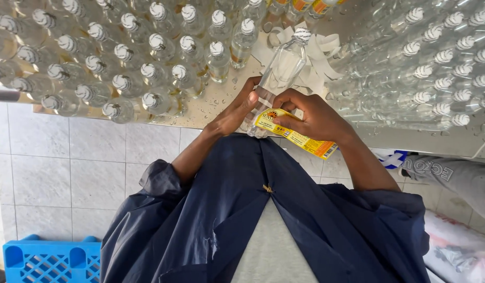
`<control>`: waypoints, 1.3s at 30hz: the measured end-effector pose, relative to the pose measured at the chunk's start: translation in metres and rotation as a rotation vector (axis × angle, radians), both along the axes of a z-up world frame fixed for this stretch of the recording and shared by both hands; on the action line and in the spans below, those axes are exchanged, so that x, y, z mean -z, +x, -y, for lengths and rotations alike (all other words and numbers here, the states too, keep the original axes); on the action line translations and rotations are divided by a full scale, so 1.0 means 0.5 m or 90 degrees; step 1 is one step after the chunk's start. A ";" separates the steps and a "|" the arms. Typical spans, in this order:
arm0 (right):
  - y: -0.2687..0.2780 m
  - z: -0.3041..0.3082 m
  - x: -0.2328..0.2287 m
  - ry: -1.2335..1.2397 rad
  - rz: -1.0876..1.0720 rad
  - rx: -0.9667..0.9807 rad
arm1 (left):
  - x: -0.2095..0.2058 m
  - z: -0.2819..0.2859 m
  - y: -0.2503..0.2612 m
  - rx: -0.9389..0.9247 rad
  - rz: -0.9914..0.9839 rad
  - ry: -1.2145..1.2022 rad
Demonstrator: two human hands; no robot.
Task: The person stands at a table covered with clear plastic bottles and applies yellow labels to them by hand. They pick up a bottle, wrap a label around its body, smooth it down, and then place it back among the other bottles on the table.
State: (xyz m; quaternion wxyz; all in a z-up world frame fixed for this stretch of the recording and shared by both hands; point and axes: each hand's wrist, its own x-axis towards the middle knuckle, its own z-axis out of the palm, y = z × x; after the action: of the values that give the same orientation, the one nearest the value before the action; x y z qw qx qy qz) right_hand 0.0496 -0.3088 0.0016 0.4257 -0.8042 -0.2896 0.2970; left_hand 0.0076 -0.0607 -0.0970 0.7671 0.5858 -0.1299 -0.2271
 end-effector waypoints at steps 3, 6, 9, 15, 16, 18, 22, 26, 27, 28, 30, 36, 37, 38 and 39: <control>0.006 0.011 -0.002 -0.013 -0.012 -0.011 | 0.054 0.026 0.002 -0.023 0.018 -0.080; 0.007 0.019 -0.002 -0.013 -0.008 -0.006 | 0.035 0.032 0.000 -0.017 0.003 -0.141; 0.006 0.021 -0.009 -0.011 -0.004 -0.004 | 0.088 0.037 0.005 -0.021 -0.007 -0.164; 0.007 0.029 -0.006 -0.025 -0.019 -0.003 | 0.074 0.041 0.005 -0.009 -0.025 -0.155; 0.006 0.030 -0.006 -0.023 -0.019 0.003 | 0.066 0.045 0.006 -0.003 -0.025 -0.153; 0.002 0.031 -0.008 -0.028 -0.031 0.008 | 0.049 0.053 0.006 -0.004 -0.008 -0.138; 0.005 0.033 -0.023 -0.065 -0.039 -0.006 | 0.080 0.053 0.012 0.005 0.009 -0.116; -0.003 0.044 0.014 -0.157 -0.001 0.016 | 0.130 0.078 0.006 -0.112 0.036 -0.087; -0.006 0.046 0.024 -0.193 0.016 0.021 | 0.135 0.083 0.007 -0.144 0.048 -0.072; -0.011 0.041 0.005 -0.193 0.016 0.018 | 0.129 0.081 0.007 -0.147 0.048 -0.072; -0.020 0.031 -0.032 -0.225 0.019 0.024 | 0.119 0.077 0.009 -0.184 0.122 0.050; -0.012 0.071 -0.119 -0.237 -0.005 0.061 | 0.081 0.040 -0.006 -0.165 -0.038 -0.121; -0.007 0.057 -0.106 -0.236 -0.006 0.054 | 0.097 0.040 -0.014 -0.172 -0.040 -0.120; -0.004 0.046 -0.095 -0.184 -0.023 0.041 | 0.112 0.045 -0.017 -0.167 -0.042 -0.128; -0.001 0.036 -0.084 -0.131 -0.040 0.029 | 0.128 0.051 -0.020 -0.162 -0.045 -0.136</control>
State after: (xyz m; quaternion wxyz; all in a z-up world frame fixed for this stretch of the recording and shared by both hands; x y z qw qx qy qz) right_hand 0.0492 -0.3267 0.0434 0.3562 -0.8403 -0.2255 0.3409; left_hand -0.0023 -0.0860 -0.1610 0.8516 0.5043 -0.0509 -0.1335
